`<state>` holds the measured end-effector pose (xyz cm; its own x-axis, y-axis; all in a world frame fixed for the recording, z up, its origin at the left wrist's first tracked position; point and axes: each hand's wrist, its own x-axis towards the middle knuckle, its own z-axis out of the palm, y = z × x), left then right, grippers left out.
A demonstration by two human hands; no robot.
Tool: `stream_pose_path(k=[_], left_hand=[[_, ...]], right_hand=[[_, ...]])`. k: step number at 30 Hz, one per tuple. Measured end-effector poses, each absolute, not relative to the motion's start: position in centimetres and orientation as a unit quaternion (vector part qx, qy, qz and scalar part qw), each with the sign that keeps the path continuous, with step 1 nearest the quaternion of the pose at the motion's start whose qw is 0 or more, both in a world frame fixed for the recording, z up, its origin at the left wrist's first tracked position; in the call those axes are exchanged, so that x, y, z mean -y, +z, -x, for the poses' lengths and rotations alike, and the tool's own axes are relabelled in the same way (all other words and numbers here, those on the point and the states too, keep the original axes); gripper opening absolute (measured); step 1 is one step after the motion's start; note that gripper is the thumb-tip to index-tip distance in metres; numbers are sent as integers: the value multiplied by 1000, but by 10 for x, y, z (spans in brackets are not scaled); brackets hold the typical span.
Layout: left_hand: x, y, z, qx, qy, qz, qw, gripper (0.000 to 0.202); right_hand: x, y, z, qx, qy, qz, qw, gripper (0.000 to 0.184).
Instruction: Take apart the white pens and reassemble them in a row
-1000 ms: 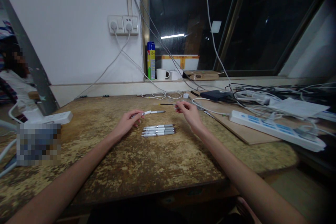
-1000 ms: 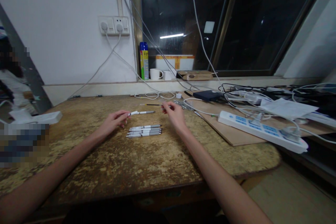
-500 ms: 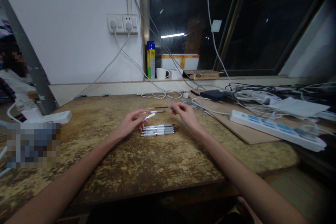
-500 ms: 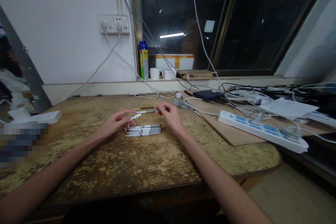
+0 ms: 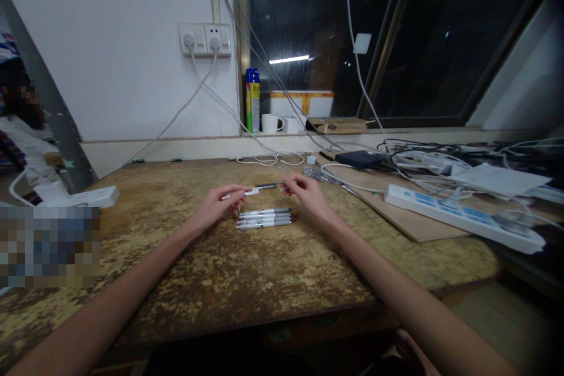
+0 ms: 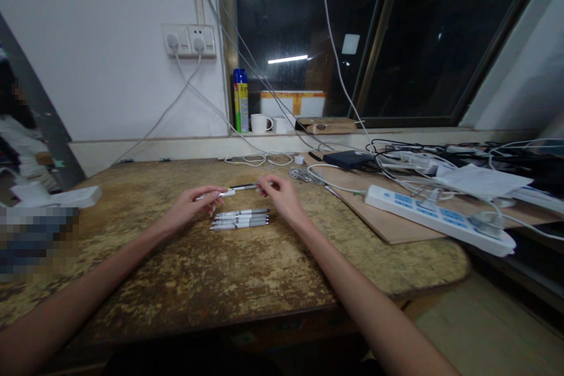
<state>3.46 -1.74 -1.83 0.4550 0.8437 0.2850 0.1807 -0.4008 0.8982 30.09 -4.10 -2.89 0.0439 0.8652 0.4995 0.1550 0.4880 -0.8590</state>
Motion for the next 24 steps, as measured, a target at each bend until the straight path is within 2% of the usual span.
stream_pose_path(k=[7, 15, 24], left_hand=[[16, -19, -34, -368, 393, -736, 410, 44], [14, -17, -31, -382, 416, -724, 396, 52], [8, -19, -28, -375, 434, -723, 386, 55]], right_hand=[[39, -33, -300, 643, 295, 405, 580, 37], [31, -40, -301, 601, 351, 408, 591, 53], [34, -41, -303, 657, 333, 406, 541, 39]])
